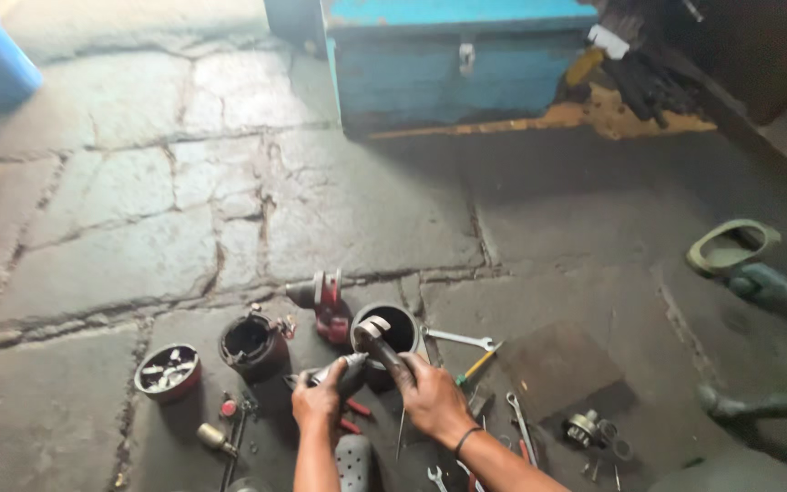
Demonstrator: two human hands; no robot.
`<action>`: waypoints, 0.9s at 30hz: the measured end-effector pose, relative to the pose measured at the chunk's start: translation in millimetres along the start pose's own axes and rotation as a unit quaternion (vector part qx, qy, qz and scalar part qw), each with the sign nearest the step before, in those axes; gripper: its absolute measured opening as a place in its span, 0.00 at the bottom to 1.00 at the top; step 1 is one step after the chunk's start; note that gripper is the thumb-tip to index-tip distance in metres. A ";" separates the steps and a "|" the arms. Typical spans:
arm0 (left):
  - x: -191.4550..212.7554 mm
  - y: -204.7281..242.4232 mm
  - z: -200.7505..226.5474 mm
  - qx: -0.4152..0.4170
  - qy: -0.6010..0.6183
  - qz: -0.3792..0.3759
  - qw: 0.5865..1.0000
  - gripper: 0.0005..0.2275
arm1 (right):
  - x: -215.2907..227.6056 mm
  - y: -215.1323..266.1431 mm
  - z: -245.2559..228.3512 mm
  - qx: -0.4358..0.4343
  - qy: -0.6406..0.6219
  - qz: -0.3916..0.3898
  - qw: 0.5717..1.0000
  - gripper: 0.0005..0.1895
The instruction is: The person sits on the floor and uses a hammer to repeatedly strike a cylindrical metal component, likely a motor or starter assembly. They rotate the component to hit different sides and occasionally inspect it between strikes. Various tools and parts are scattered on the floor around them.
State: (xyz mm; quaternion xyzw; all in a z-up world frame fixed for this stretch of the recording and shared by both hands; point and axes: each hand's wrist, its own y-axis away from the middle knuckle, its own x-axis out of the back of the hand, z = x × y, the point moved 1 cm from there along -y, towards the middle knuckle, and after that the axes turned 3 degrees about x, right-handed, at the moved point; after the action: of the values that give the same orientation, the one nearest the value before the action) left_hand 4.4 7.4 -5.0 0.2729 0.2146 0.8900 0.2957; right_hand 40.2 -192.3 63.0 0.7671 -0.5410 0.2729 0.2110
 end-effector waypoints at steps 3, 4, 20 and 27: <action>-9.9 -0.4 -7.6 0.022 -0.092 0.042 0.995 0.30 | 0.2 2.2 10.1 0.019 -0.067 0.028 0.997 0.19; -10.9 -1.2 -6.0 0.056 -0.052 0.045 0.996 0.30 | 4.3 0.1 11.7 0.024 -0.092 0.039 0.995 0.19; 84.6 132.1 207.0 -0.046 0.446 -0.314 0.837 0.22 | 221.9 33.5 -84.5 -0.199 -0.452 -0.056 0.868 0.09; 88.5 178.4 229.1 -0.098 0.204 -0.591 0.774 0.22 | 216.2 46.2 -73.2 -0.274 -0.435 -0.087 0.853 0.10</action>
State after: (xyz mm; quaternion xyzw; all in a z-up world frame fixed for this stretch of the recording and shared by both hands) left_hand 11.9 -15.8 297.5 -0.1263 0.3009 0.5912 0.7375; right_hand 40.0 -316.5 259.9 0.7626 -0.5611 -0.2678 0.1786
